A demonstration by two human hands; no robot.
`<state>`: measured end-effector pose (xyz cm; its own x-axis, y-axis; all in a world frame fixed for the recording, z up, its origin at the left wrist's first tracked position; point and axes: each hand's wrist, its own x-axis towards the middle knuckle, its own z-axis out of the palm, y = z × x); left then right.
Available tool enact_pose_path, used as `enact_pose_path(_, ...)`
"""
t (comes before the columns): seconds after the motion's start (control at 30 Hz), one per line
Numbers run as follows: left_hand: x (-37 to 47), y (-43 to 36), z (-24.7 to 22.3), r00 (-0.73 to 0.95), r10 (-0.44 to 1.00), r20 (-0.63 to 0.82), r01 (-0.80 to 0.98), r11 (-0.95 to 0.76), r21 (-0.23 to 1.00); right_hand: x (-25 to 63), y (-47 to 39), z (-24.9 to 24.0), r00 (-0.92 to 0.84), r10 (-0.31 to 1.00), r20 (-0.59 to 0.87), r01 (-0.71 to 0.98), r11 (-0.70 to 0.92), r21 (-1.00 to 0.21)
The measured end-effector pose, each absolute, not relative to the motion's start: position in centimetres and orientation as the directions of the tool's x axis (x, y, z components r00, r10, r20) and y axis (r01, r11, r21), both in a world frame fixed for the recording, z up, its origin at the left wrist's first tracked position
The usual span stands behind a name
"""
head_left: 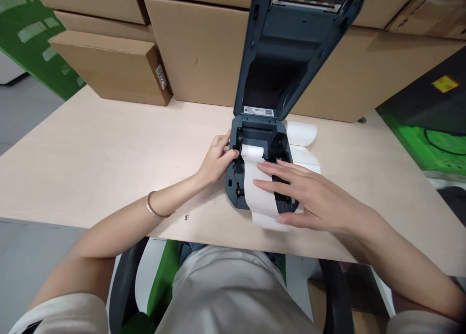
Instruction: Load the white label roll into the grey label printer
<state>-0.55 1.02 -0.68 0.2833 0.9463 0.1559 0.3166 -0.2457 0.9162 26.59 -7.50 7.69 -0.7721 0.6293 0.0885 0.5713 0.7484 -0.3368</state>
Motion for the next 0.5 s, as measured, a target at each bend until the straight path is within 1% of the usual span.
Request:
enact_pose_path(0.1, -0.6, 1.1, -0.6, 0.278, 0.948, 0.156, 0.314, -0.243, 0.918, 26.7, -8.0, 6.9, -0.796, 0.588, 0.143, 0.536, 0.795, -0.286)
enact_pose_path(0.2, -0.6, 1.1, -0.2, 0.277, 0.951, 0.140, 0.324, -0.229, 0.918, 26.8, -8.3, 6.3, -0.781, 0.594, 0.194, 0.536, 0.796, -0.282)
enact_pose_path(0.3, -0.6, 1.2, 0.2, 0.291, 0.948, 0.126, 0.328, -0.223, 0.918, 26.6, -8.4, 6.3, -0.758, 0.622, 0.198, 0.559, 0.775, -0.296)
enact_pose_path(0.5, -0.8, 0.8, 0.3, 0.306, 0.950, 0.065, 0.289, -0.157, 0.944, 26.3, -8.5, 6.6, -0.739, 0.643, 0.200, 0.578, 0.758, -0.302)
